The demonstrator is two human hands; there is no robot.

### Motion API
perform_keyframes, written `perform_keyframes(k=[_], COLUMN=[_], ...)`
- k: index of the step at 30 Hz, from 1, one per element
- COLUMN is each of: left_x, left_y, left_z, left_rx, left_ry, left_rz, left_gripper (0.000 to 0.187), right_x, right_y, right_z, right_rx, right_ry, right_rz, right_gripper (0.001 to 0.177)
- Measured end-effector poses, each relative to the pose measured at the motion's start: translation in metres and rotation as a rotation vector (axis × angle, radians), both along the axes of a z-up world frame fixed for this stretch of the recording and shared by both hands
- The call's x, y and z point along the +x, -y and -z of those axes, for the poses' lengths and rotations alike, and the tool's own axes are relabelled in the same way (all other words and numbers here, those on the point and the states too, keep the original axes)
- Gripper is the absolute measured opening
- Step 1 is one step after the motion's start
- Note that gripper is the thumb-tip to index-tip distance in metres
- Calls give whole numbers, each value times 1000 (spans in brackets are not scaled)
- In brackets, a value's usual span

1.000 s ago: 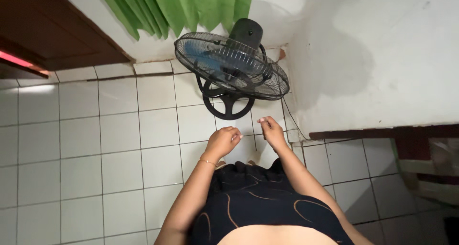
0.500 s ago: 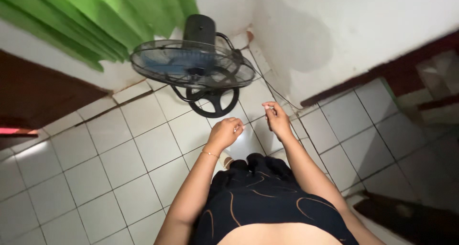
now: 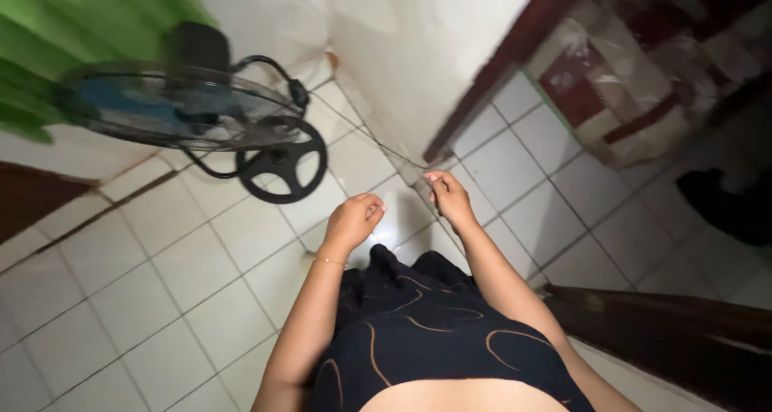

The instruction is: The person disassembles a standing fan by removing the front grille, then the fan blades, and finally the rear grille. The components are handled one at a time and placed on the floor.

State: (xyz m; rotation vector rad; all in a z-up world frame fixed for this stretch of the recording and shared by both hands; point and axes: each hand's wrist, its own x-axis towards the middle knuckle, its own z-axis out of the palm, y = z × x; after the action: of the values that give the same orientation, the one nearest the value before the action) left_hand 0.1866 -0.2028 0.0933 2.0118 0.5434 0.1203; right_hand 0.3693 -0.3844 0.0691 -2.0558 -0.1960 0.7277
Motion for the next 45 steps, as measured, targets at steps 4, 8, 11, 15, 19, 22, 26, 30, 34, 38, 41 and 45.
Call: perform_keyframes(k=[4, 8, 11, 15, 19, 22, 26, 30, 34, 38, 41, 45], left_x=[30, 43, 49, 52, 49, 47, 40, 26, 13, -6, -26, -62], left_y=[56, 103, 121, 127, 125, 124, 116, 102, 80, 44, 11, -51], left_z=[-6, -13, -18, -21, -25, -26, -21, -15, -11, -5, -2, 3], left_rx=[2, -14, -21, 1, 2, 23, 47, 64, 78, 124, 169, 255], left_ry=[17, 2, -8, -19, -30, -37, -63, -54, -33, -26, -22, 22], left_rz=[31, 47, 43, 21, -63, -120, -205, -287, -370, -456, -520, -604], left_gripper=[15, 13, 12, 13, 12, 13, 12, 12, 11, 11, 10, 12], right_x=[36, 55, 63, 69, 73, 79, 87, 82, 67, 47, 35, 10], right_y=[74, 139, 163, 171, 161, 148, 123, 90, 48, 1, -35, -98], right_z=[4, 16, 24, 28, 27, 27, 25, 12, -9, -10, 11, 39], right_rx=[38, 29, 7, 55, 54, 38, 34, 117, 158, 148, 161, 126], right_ry=[-7, -82, -124, -176, -185, -133, -77, -145, -184, -180, -76, -17], right_rz=[49, 114, 137, 101, 9, -43, -104, -172, -203, -244, -349, -420], right_gripper=[24, 25, 26, 26, 25, 25, 26, 28, 24, 20, 19, 16])
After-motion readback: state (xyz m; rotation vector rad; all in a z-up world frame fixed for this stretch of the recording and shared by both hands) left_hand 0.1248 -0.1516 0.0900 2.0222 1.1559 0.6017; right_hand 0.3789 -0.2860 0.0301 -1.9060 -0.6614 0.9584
